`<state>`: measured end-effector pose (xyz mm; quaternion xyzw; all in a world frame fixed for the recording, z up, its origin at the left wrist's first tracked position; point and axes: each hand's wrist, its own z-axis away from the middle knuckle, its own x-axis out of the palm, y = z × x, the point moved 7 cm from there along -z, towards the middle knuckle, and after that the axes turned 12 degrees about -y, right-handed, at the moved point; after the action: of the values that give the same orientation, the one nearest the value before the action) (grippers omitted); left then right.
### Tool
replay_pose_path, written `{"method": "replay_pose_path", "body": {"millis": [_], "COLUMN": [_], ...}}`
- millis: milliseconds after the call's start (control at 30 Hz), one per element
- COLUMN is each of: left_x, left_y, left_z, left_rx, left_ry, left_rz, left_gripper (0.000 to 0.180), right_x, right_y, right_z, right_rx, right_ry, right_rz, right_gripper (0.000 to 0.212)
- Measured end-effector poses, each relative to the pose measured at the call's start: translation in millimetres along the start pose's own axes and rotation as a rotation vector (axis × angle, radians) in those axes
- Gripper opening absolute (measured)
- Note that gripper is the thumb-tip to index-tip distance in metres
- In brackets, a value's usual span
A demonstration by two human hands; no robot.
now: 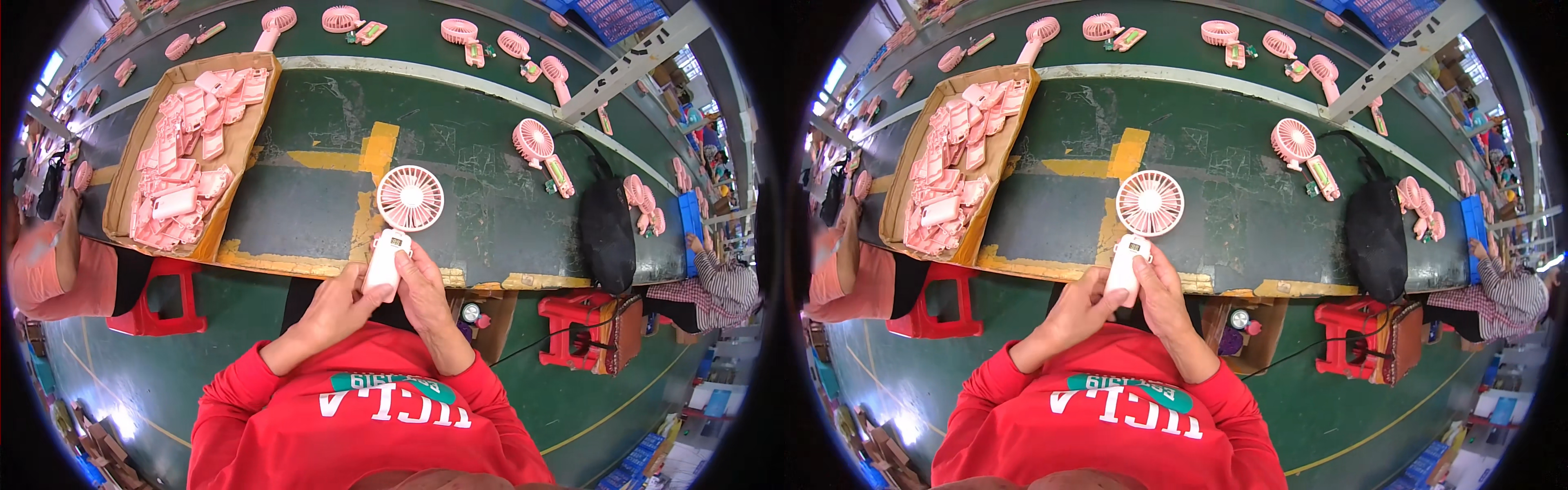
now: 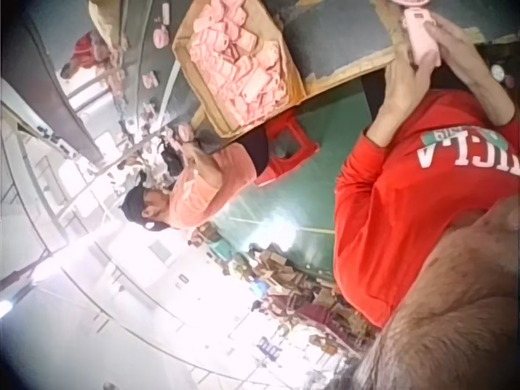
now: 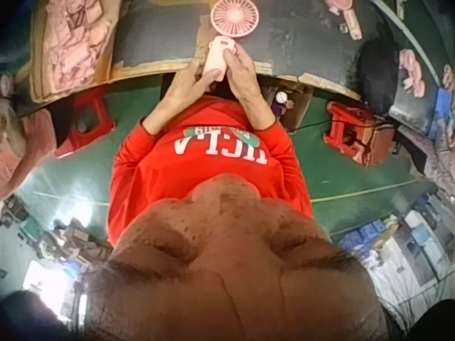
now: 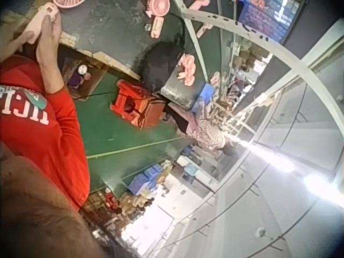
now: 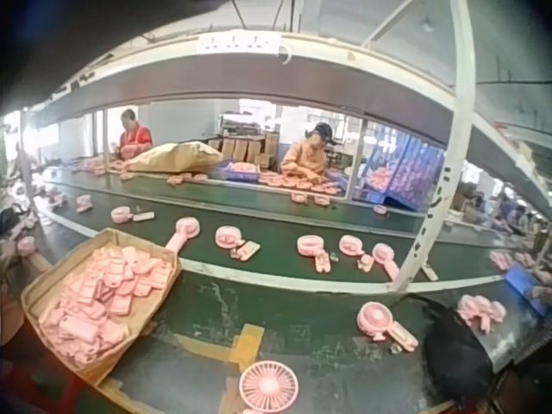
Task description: The person places a box of casings on the table, takes off a bag, and assembles handheld fans by taking fan heads, motor components, and batteries from a conveyor belt, connecting them together, and snapping on the handle covers by hand.
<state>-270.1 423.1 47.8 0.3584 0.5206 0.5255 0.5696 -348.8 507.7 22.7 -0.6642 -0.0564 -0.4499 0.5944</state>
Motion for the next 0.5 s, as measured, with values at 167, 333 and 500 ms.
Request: {"method": "replay_pose_path", "body": {"millis": [167,333,500], "left_x": [15.6,7.1,7.4], "left_y": [-8.3,16.3,32.5], "left_z": [-3.2,-0.8,9.8], "left_rx": [-0.167,0.080,0.120], "left_ry": [-0.294,-0.163,-0.092], "left_rz": [0.538,0.068,-0.091], "left_gripper": [0.031,0.025,0.023], "right_x": [14.2,21.8,28.6], "right_y": [-10.9,-23.3,-29.2], "right_z": [5.5,12.0,24.0], "right_rx": [-0.035,-0.034,-0.053], "right_ry": [-0.035,-0.030,0.025], "right_rz": [-0.082,0.045,0.052], "right_gripper": [0.038,0.043,0.045]}}
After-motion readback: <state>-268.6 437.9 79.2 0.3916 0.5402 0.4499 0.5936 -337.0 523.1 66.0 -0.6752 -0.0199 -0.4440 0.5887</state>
